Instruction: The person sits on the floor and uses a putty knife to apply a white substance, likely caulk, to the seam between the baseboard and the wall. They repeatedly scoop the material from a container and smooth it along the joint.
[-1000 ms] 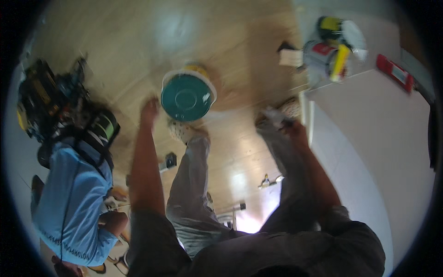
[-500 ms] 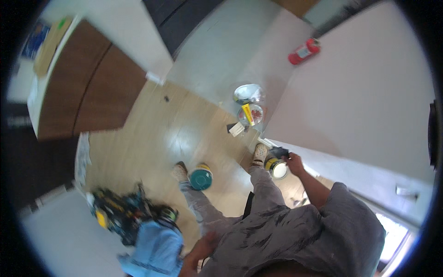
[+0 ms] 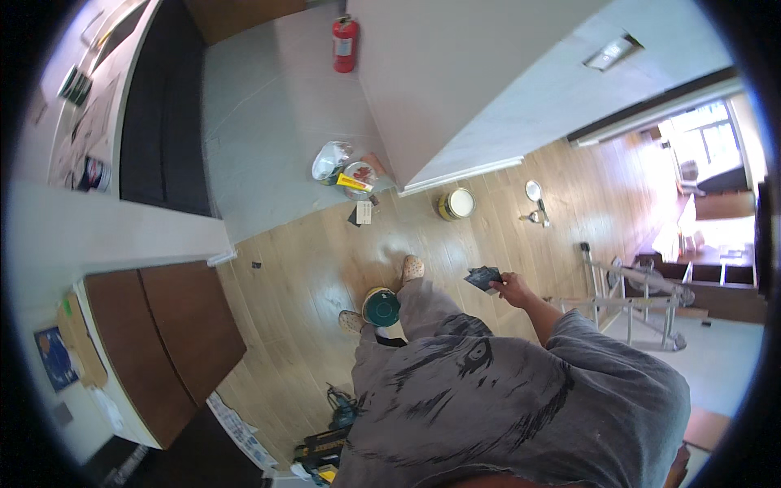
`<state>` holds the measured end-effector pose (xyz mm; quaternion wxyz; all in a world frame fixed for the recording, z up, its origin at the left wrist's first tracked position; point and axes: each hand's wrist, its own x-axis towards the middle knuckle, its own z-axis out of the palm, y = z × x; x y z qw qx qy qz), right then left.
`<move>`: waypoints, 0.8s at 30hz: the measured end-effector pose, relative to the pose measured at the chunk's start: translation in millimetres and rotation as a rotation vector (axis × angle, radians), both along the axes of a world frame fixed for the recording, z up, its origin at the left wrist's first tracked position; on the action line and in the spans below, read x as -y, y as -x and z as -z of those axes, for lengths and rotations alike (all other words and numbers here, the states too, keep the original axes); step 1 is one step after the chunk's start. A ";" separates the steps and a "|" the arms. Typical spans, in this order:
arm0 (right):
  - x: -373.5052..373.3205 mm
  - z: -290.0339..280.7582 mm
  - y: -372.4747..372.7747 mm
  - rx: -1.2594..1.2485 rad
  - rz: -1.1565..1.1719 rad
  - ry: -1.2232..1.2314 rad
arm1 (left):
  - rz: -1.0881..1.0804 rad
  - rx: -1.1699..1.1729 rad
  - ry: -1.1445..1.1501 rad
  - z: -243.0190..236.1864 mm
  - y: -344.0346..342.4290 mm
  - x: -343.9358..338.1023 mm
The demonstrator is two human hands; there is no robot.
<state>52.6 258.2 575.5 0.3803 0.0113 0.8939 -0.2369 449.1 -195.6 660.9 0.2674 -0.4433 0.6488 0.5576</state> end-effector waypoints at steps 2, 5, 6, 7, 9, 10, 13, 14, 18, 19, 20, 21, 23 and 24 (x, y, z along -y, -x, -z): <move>-6.6 2.6 0.2 0.002 0.112 0.038 | 0.057 0.016 0.019 -2.8 20.0 13.8; -21.5 17.7 3.1 0.021 0.293 0.079 | 0.140 0.057 0.049 -12.5 50.1 28.1; -28.5 24.7 4.5 0.025 0.355 0.086 | 0.165 0.074 0.058 -17.9 60.4 30.9; -34.7 31.9 -3.2 0.043 0.422 0.095 | 0.194 0.090 0.066 -24.1 68.8 33.9; -51.2 44.8 -10.5 0.046 0.527 0.150 | 0.253 0.131 0.070 -37.2 85.2 38.7; -58.2 52.2 -10.1 0.036 0.569 0.185 | 0.282 0.154 0.068 -44.1 91.9 41.8; -70.8 70.2 -14.1 0.081 0.688 0.178 | 0.399 0.241 0.032 -60.4 104.1 59.8; -69.5 76.6 -11.3 0.089 0.737 0.152 | 0.448 0.272 0.009 -63.9 106.7 69.3; -41.7 87.7 3.8 -0.004 0.719 0.088 | 0.709 0.408 -0.147 -64.7 124.6 125.7; -25.8 89.4 10.9 -0.019 0.751 0.072 | 0.786 0.431 -0.195 -58.6 136.4 146.6; -6.3 90.4 17.5 -0.033 0.783 0.040 | 0.872 0.452 -0.242 -49.7 152.6 168.4; 17.0 88.4 17.9 -0.056 0.902 0.253 | 0.943 0.470 -0.287 -38.6 173.6 197.2; 70.4 78.5 11.3 -0.037 0.981 0.268 | 1.132 0.433 -0.325 -2.3 232.2 252.9; 97.4 73.6 9.6 -0.040 1.014 0.282 | 1.231 0.380 -0.381 21.9 267.7 280.2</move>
